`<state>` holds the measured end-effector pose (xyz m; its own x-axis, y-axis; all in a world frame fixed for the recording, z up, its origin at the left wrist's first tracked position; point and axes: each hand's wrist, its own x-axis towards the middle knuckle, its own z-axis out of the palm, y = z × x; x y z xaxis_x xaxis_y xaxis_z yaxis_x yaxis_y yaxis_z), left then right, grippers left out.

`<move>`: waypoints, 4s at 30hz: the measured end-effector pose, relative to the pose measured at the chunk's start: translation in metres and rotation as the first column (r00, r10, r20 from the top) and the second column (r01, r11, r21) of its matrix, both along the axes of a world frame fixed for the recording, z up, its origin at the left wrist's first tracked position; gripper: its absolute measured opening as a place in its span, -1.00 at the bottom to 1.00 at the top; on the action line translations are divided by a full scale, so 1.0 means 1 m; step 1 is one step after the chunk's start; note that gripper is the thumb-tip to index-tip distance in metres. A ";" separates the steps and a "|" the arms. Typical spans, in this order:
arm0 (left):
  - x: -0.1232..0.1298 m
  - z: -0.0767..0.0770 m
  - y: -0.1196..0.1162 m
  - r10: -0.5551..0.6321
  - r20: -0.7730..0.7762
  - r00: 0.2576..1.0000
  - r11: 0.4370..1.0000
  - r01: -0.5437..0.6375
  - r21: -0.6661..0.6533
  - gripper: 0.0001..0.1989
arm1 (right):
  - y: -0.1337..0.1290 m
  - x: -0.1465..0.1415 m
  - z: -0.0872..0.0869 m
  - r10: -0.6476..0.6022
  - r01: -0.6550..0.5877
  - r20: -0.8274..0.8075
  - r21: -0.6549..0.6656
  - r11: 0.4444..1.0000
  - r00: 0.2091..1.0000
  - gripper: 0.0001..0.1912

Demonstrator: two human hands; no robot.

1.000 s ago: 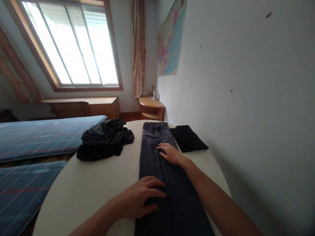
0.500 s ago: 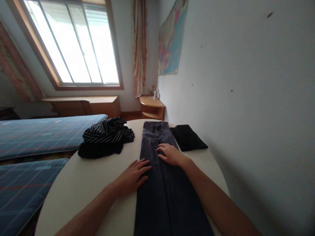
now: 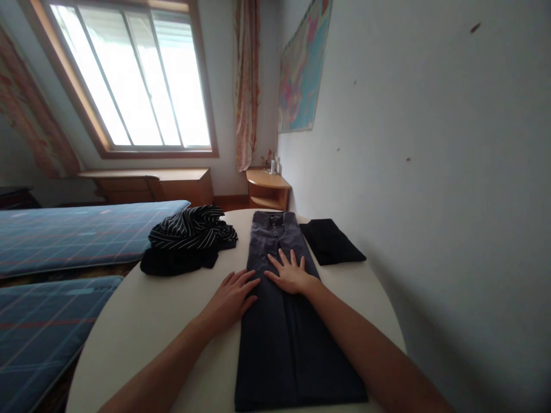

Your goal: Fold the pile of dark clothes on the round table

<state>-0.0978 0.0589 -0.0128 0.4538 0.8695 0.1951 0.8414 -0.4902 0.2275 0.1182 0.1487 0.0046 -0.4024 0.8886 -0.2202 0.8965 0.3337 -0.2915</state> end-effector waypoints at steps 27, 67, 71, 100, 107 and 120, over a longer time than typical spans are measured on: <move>-0.020 -0.012 0.015 -0.066 0.163 0.984 0.997 0.070 -0.017 -0.54 | -0.141 -0.032 0.024 0.849 -0.802 -0.004 0.327 0.500 0.528 -0.86; 0.062 0.030 -0.047 -0.507 -0.268 0.819 0.814 0.557 0.162 -0.92 | -0.019 0.027 -0.016 0.271 -0.136 -0.396 0.337 0.932 0.877 -0.62; 0.062 0.029 -0.047 -0.497 -0.281 0.821 0.816 0.552 0.169 -0.93 | -0.021 0.027 -0.015 0.251 -0.114 -0.418 0.326 0.938 0.873 -0.61; 0.057 0.015 -0.044 -0.410 0.000 0.912 0.909 0.408 0.081 -0.51 | -0.019 0.043 -0.018 0.252 -0.158 -0.272 0.324 0.933 0.929 -0.49; 0.047 0.024 -0.055 -0.371 0.015 0.928 0.916 0.369 -0.157 -0.29 | -0.031 0.048 0.004 0.259 -0.200 -0.235 0.248 0.948 0.937 -0.52; 0.049 0.024 -0.052 -0.363 0.060 0.930 0.925 0.368 -0.095 -0.31 | -0.026 0.039 0.026 0.140 -0.073 -0.287 0.232 0.970 0.948 -0.71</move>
